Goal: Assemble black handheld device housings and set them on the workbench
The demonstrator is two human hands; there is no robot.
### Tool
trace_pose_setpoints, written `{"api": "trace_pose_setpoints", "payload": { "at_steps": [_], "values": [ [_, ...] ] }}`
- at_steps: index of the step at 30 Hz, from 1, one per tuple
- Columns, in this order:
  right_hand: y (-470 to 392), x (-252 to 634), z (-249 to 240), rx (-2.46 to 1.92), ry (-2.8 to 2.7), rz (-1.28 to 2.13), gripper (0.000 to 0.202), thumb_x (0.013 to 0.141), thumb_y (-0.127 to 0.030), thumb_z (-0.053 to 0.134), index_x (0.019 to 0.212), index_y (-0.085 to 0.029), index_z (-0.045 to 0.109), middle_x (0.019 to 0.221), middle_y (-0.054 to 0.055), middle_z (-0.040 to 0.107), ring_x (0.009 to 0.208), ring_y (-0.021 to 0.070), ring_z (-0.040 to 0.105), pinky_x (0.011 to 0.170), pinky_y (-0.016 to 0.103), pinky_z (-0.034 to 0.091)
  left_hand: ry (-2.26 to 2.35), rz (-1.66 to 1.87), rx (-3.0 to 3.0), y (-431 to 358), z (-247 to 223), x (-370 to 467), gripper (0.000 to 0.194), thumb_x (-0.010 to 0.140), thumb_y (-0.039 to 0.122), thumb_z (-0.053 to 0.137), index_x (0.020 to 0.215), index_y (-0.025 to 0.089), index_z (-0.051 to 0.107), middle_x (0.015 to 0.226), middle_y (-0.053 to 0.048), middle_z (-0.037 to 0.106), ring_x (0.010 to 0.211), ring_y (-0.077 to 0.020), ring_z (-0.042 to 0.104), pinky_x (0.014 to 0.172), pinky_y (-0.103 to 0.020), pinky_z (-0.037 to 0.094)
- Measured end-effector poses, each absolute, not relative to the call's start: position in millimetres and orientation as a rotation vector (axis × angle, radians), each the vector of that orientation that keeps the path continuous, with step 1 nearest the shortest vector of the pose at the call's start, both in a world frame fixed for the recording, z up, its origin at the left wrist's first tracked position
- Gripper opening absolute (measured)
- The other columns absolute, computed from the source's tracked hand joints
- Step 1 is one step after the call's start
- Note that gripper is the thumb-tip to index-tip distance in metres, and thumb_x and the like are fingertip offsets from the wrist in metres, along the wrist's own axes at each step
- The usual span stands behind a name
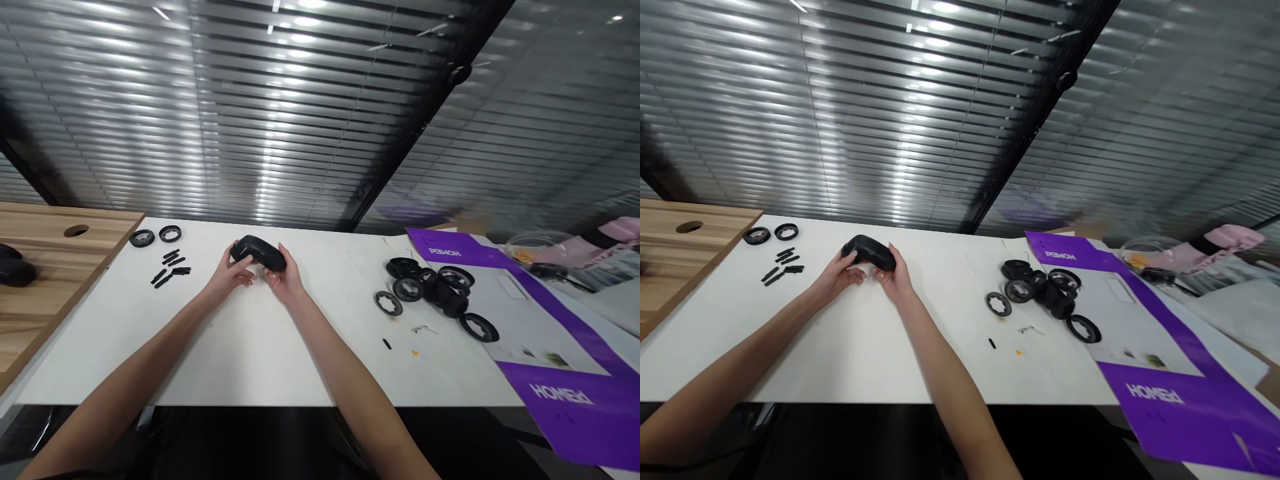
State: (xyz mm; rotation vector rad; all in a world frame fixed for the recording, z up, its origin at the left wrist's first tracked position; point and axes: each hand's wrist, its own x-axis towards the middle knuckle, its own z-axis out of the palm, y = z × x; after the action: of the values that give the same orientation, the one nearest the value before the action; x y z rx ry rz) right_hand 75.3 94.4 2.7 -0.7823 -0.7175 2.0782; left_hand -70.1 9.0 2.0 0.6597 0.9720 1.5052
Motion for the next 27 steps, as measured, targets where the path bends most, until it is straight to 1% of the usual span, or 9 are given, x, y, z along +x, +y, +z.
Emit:
{"api": "trace_pose_setpoints", "payload": {
  "at_steps": [3, 5, 7, 10, 12, 15, 18, 22, 27],
  "values": [
    [95, 76, 0, -0.781, -0.690, 2.092, 0.034, 0.095, -0.048, 0.068, 0.081, -0.018, 0.065, 0.065, 0.003, 0.071, 0.042, 0.0107, 0.056, 0.038, 0.022, 0.048, 1.077, 1.533, 0.755, 8, 0, -65, 0.117, 0.069, 0.037, 0.096, 0.162, 0.030, 0.023, 0.102, -0.006, 0.073, 0.066, -0.0175, 0.072, 0.066, -0.031, 0.059],
    [93, 75, -2, -0.778, -0.757, 2.083, 0.035, 0.097, -0.048, 0.065, 0.082, -0.017, 0.066, 0.064, 0.004, 0.071, 0.043, 0.0120, 0.060, 0.042, 0.022, 0.053, 1.144, 1.556, 0.805, 8, -4, -62, 0.123, 0.070, 0.038, 0.095, 0.163, 0.030, 0.016, 0.101, -0.005, 0.072, 0.065, -0.0169, 0.071, 0.068, -0.034, 0.060],
    [89, 72, -3, -0.767, -0.877, 2.050, 0.033, 0.097, -0.047, 0.066, 0.085, -0.016, 0.067, 0.063, 0.004, 0.071, 0.046, 0.0142, 0.064, 0.044, 0.023, 0.054, 1.231, 1.609, 0.857, 9, -8, -62, 0.120, 0.069, 0.038, 0.096, 0.162, 0.028, 0.021, 0.106, -0.006, 0.071, 0.076, -0.0188, 0.074, 0.077, -0.036, 0.062],
    [82, 68, -2, -0.757, -1.063, 1.969, 0.034, 0.094, -0.050, 0.070, 0.090, -0.016, 0.068, 0.064, 0.004, 0.072, 0.049, 0.0175, 0.068, 0.041, 0.023, 0.052, 1.359, 1.706, 0.957, 8, -11, -65, 0.110, 0.068, 0.038, 0.096, 0.157, 0.028, 0.032, 0.122, -0.009, 0.068, 0.105, -0.0234, 0.073, 0.095, -0.039, 0.061],
    [80, 67, -1, -0.776, -1.162, 1.940, 0.042, 0.092, -0.056, 0.070, 0.087, -0.015, 0.068, 0.060, 0.005, 0.071, 0.046, 0.0179, 0.067, 0.039, 0.023, 0.050, 1.402, 1.745, 1.048, 7, -10, -68, 0.098, 0.071, 0.039, 0.094, 0.152, 0.029, 0.041, 0.127, -0.009, 0.066, 0.113, -0.0241, 0.070, 0.100, -0.040, 0.060],
    [78, 67, -1, -0.807, -1.293, 1.922, 0.055, 0.092, -0.065, 0.064, 0.073, -0.014, 0.068, 0.052, 0.006, 0.066, 0.038, 0.0167, 0.061, 0.035, 0.024, 0.047, 1.452, 1.782, 1.140, 5, -6, -70, 0.082, 0.072, 0.040, 0.092, 0.143, 0.028, 0.053, 0.128, -0.008, 0.065, 0.112, -0.0244, 0.069, 0.098, -0.040, 0.060],
    [78, 68, -1, -0.828, -1.352, 1.898, 0.062, 0.091, -0.069, 0.060, 0.063, -0.014, 0.066, 0.048, 0.007, 0.063, 0.034, 0.0156, 0.057, 0.033, 0.025, 0.044, 1.487, 1.790, 1.168, 4, -5, -71, 0.076, 0.074, 0.042, 0.089, 0.141, 0.028, 0.056, 0.126, -0.008, 0.066, 0.110, -0.0247, 0.069, 0.097, -0.040, 0.059],
    [78, 68, 1, -0.832, -1.355, 1.901, 0.062, 0.092, -0.069, 0.057, 0.063, -0.014, 0.067, 0.048, 0.008, 0.063, 0.034, 0.0149, 0.055, 0.034, 0.024, 0.044, 1.477, 1.785, 1.218, 5, -10, -73, 0.065, 0.084, 0.047, 0.081, 0.141, 0.028, 0.056, 0.123, -0.008, 0.067, 0.111, -0.0247, 0.068, 0.099, -0.041, 0.057],
    [77, 68, 5, -0.834, -1.339, 1.910, 0.062, 0.091, -0.067, 0.058, 0.064, -0.013, 0.069, 0.048, 0.007, 0.062, 0.033, 0.0136, 0.053, 0.034, 0.024, 0.043, 1.478, 1.854, 1.269, 5, -15, -72, 0.059, 0.089, 0.050, 0.077, 0.140, 0.028, 0.058, 0.125, -0.010, 0.065, 0.111, -0.0253, 0.068, 0.096, -0.040, 0.057]
  ]
}}
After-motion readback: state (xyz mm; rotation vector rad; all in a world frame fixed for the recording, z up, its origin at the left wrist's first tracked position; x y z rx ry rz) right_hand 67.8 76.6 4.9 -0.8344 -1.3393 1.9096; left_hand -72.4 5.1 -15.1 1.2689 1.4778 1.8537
